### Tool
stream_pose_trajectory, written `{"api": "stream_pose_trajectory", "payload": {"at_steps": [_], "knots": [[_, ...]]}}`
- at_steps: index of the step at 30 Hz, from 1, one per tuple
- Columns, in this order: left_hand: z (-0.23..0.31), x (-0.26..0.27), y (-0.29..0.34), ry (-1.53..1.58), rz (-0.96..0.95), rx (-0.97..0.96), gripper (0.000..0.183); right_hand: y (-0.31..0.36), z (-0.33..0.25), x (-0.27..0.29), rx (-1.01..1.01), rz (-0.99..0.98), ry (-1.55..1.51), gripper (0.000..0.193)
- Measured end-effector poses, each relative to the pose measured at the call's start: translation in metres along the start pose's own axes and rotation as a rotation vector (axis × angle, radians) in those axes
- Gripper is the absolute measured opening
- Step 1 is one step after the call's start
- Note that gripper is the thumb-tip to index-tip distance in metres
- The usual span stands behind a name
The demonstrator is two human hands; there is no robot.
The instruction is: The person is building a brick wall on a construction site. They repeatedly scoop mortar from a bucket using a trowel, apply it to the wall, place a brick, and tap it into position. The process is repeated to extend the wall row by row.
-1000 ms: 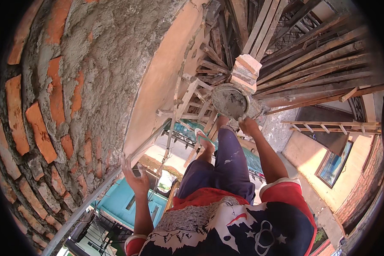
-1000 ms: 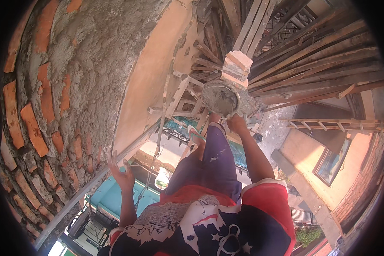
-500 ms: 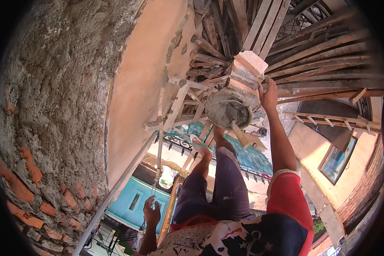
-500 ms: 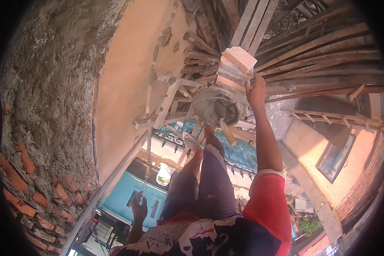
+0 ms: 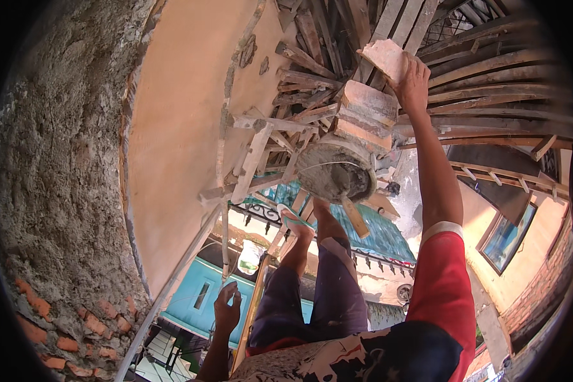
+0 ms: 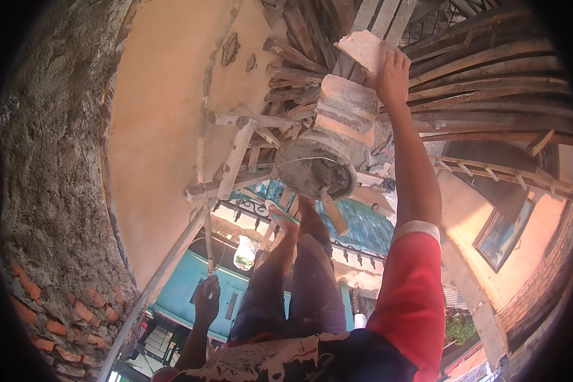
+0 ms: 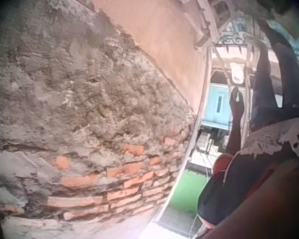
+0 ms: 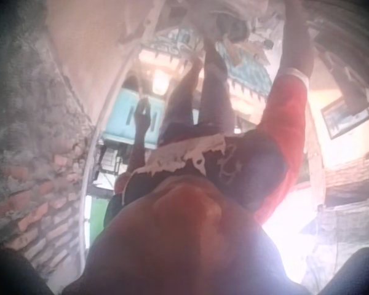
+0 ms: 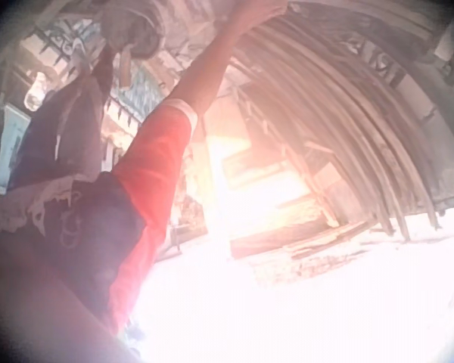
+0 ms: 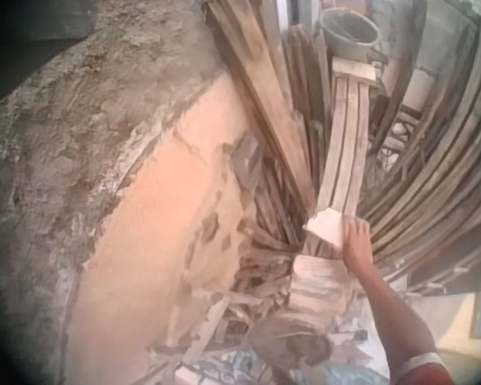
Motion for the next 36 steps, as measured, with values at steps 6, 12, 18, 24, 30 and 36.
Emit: {"api": "stream_pose_trajectory", "payload": {"at_steps": [6, 12, 18, 24, 30, 36], "knots": [[-0.022, -0.009, 0.009, 0.002, -0.040, 0.087, 0.033, 0.023, -0.026, 0.009, -0.002, 0.176, -0.047, 0.083], [-0.022, -0.008, 0.009, 0.000, -0.057, 0.101, 0.034, 0.056, -0.037, -0.047, 0.144, -0.429, -0.285, 0.104], [-0.024, 0.003, 0.020, 0.019, -0.013, 0.126, 0.036, 0.034, -0.043, -0.020, 0.069, -0.487, -0.162, 0.115], [-0.022, 0.071, 0.052, 0.024, 0.285, -0.029, 0.034, 0.058, -0.129, 0.137, 0.175, -0.198, -0.504, 0.088], [0.091, 0.232, 0.117, 0.296, 0.700, -0.457, 0.037, 0.089, -0.313, 0.331, 0.205, -0.559, -1.473, 0.069], [0.217, 0.248, 0.196, 1.106, 0.054, -0.862, 0.059, 0.108, -0.493, 0.460, 0.256, -1.052, -1.596, 0.071]]}}
Point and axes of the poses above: each hand's wrist, its own y-axis away from the middle knuckle, its own x-axis out of the back of the hand, z = x × y, the point moved 6 cm from there along -y, towards the middle knuckle, and after that the axes turned 7 degrees about x, right-handed, at the moved point
